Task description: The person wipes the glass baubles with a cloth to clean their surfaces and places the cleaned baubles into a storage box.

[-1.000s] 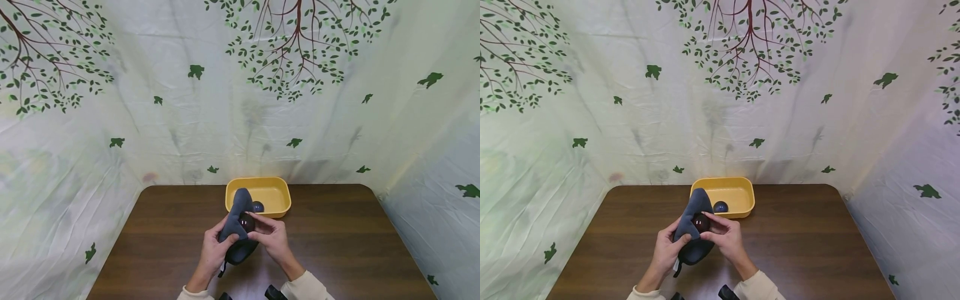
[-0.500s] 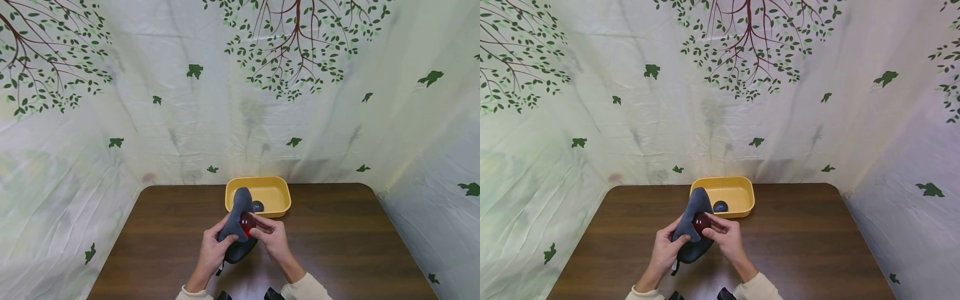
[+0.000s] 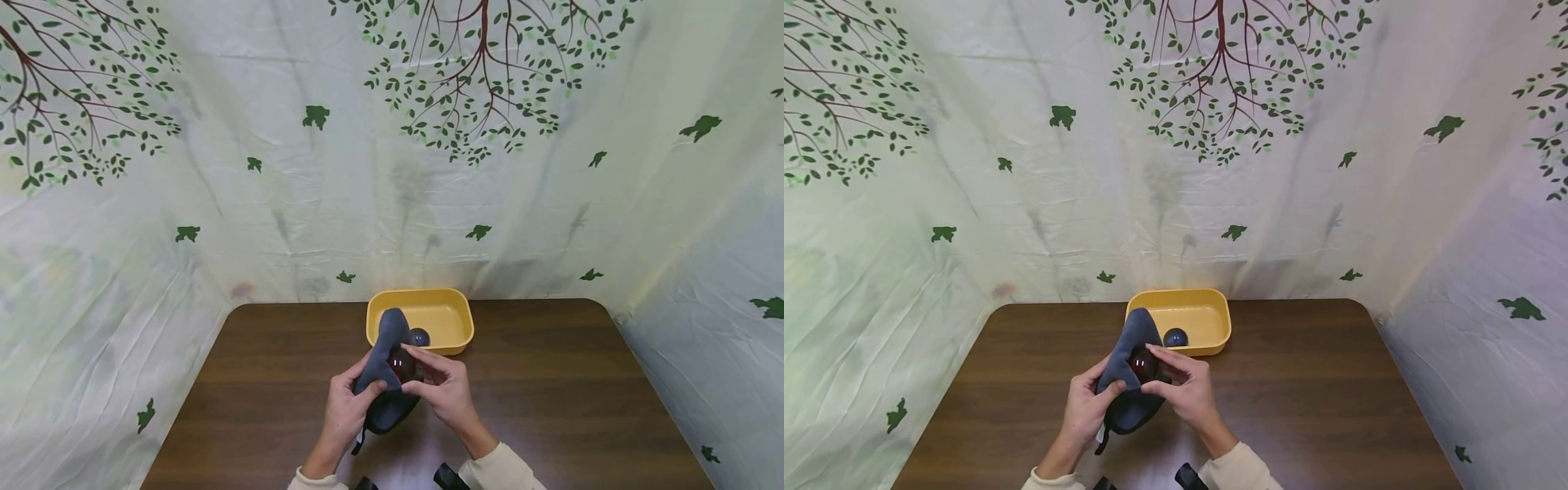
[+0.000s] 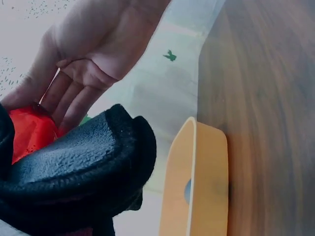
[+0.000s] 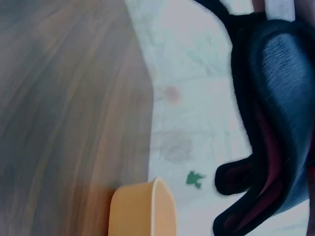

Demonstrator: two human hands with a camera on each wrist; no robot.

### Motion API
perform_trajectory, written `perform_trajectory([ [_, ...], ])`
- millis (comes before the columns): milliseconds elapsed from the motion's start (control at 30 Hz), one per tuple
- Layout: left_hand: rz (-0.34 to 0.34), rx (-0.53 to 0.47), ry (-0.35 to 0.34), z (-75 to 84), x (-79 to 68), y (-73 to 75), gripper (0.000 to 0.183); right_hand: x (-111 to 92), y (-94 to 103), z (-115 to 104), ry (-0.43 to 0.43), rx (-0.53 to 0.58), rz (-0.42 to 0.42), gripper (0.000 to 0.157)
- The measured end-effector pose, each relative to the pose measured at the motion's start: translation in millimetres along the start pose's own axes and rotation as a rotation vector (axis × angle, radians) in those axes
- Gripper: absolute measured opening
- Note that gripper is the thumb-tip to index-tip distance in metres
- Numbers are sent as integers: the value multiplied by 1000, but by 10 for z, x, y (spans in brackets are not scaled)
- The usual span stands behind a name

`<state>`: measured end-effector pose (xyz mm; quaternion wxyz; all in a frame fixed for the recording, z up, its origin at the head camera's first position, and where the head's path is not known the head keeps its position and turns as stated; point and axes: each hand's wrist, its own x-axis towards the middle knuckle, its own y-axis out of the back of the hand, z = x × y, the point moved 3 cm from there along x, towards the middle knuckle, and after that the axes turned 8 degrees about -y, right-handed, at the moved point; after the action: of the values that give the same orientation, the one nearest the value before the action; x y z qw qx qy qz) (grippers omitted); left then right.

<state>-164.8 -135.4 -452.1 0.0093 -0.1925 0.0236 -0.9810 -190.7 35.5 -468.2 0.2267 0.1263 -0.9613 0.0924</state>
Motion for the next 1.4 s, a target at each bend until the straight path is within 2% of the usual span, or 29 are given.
perform_trajectory([
  [167, -4, 40, -40, -7, 21, 7, 50, -34, -49, 44, -310, 82, 128, 43],
  [233, -3, 59, -49, -13, 29, 9, 50, -42, -67, 63, -387, 119, 167, 38],
  [300, 4, 66, -44, -26, 32, 13, 49, -43, -82, 78, -427, 142, 187, 36],
  [400, 16, 60, -32, -44, 35, 21, 49, -43, -96, 88, -433, 146, 190, 36],
  [533, 10, 58, -48, -49, 47, 22, 49, -50, -97, 95, -382, 163, 178, 39],
  [633, 19, 46, -50, -47, 58, 21, 49, -48, -90, 105, -309, 184, 155, 47],
  [800, 58, 15, -18, -42, 67, 18, 48, -23, -74, 111, -121, 234, 82, 60],
  [900, 70, -9, 7, -44, 65, 15, 47, -10, -59, 117, -24, 244, 36, 62],
  [1000, 67, -17, 19, -47, 63, 20, 47, -5, -44, 125, 14, 227, 19, 59],
  [1100, 58, -12, 24, -49, 64, 35, 47, 1, -42, 131, -59, 189, 59, 55],
  [1300, 52, 23, 9, -47, 92, 57, 46, 9, -84, 124, -389, 132, 207, 36],
  [1367, 56, 39, 2, -44, 103, 61, 46, 14, -97, 109, -438, 144, 225, 34],
  [1400, 60, 39, 8, -45, 106, 62, 46, 20, -101, 99, -432, 151, 223, 35],
])
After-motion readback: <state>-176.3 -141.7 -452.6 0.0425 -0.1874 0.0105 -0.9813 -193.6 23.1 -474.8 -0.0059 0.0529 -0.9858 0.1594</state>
